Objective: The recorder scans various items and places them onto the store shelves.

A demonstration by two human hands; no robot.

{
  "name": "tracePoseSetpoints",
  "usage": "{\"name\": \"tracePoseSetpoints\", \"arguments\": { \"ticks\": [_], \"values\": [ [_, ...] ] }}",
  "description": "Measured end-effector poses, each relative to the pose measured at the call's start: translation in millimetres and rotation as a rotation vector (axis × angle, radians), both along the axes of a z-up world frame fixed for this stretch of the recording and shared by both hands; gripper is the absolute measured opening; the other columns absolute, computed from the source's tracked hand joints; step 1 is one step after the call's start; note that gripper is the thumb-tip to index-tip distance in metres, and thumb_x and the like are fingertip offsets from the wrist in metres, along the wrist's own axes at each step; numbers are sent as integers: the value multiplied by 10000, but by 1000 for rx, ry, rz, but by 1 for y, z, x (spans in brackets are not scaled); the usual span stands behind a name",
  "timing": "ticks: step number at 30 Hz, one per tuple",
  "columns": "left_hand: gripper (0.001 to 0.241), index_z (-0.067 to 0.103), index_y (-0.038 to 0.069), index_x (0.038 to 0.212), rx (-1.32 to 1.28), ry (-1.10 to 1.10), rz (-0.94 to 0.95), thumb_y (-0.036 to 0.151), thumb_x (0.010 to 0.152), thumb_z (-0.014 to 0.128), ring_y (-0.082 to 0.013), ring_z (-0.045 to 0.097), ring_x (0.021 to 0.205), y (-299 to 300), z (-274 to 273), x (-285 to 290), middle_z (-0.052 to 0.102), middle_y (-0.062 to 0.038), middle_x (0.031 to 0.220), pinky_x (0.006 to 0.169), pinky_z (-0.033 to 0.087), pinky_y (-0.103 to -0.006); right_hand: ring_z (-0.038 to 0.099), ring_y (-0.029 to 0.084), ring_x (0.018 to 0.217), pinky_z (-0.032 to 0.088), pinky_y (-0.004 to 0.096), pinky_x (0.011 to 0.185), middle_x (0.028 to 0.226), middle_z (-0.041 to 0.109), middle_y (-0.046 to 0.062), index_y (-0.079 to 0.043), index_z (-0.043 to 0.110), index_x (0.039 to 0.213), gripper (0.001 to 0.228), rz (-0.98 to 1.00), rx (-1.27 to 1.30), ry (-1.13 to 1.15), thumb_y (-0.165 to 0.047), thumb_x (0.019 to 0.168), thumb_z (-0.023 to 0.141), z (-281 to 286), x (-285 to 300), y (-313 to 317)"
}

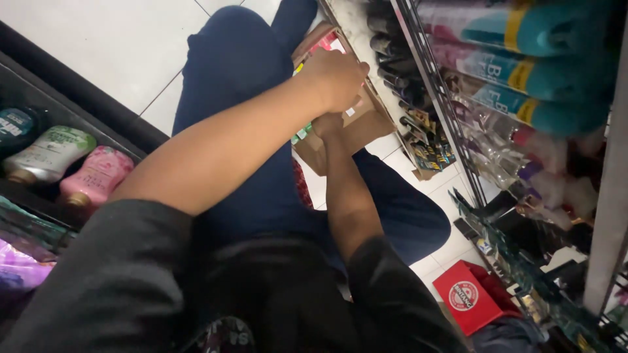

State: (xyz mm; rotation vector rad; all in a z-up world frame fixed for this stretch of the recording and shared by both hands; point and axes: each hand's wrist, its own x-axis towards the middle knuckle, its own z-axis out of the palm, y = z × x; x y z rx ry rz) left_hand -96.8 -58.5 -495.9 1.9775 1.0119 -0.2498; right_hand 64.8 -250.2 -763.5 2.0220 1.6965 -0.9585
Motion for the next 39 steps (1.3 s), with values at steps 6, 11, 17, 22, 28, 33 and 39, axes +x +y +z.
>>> {"name": "tracePoseSetpoints", "arguments": {
  "ticks": [6, 11, 17, 22, 28, 33, 39],
  "values": [
    [533, 606, 76, 1294, 12, -25, -33, 415, 900, 722, -367, 703, 1003, -1, 1, 10, 692, -151, 1147, 793, 567, -495, 583, 324, 1283, 482, 505, 1015, 1388, 632, 122, -168, 610, 1373, 469, 128, -89, -71, -387, 960, 567, -50, 20, -28],
    [544, 597, 83, 1316, 51, -37, -28, 377, 876, 724, -356, 703, 1004, -4, -5, 14, 700, -142, 1123, 777, 566, -497, 605, 325, 1271, 473, 516, 1045, 1379, 647, 143, -146, 624, 1363, 440, 123, -169, -164, -381, 996, 560, -42, 13, -30],
    [513, 623, 86, 1282, 17, -25, -42, 377, 871, 720, -355, 705, 1006, -1, -9, 19, 696, -149, 1139, 782, 570, -497, 612, 372, 1185, 492, 539, 889, 1279, 664, 171, -116, 670, 1236, 405, -46, 107, -156, -266, 860, 650, 15, -7, -13],
    [534, 640, 62, 1263, 116, -35, -75, 423, 877, 716, -359, 696, 1024, -7, -25, 36, 709, -162, 1131, 796, 572, -495, 730, 342, 994, 565, 419, 862, 1054, 759, 174, -62, 693, 1141, 427, -170, 136, 70, -402, 886, 741, 43, 22, -7],
    [470, 758, 56, 1070, 93, 20, -119, 487, 892, 700, -353, 703, 1039, -24, -26, 58, 726, -189, 1114, 834, 570, -483, 758, 243, 738, 628, 360, 680, 981, 771, 153, -14, 613, 1198, 380, -1160, -171, 810, -333, 1004, 544, 174, 49, 0],
    [608, 753, 25, 1059, -119, -76, 1, 611, 971, 621, -366, 733, 937, -53, 21, 79, 744, -209, 976, 824, 579, -475, 739, 221, 793, 572, 320, 726, 1015, 740, 159, -29, 522, 1212, 383, -1241, 282, 957, -361, 1032, 584, 286, 34, -53],
    [517, 639, 42, 1244, -388, -471, 82, 475, 963, 614, -270, 725, 886, -130, 42, 89, 737, -148, 993, 777, 566, -408, 715, 194, 926, 553, 343, 815, 1090, 713, 124, -32, 520, 1296, 469, -1053, 522, 1088, -391, 1013, 630, 341, 39, -109]
  ]
}}
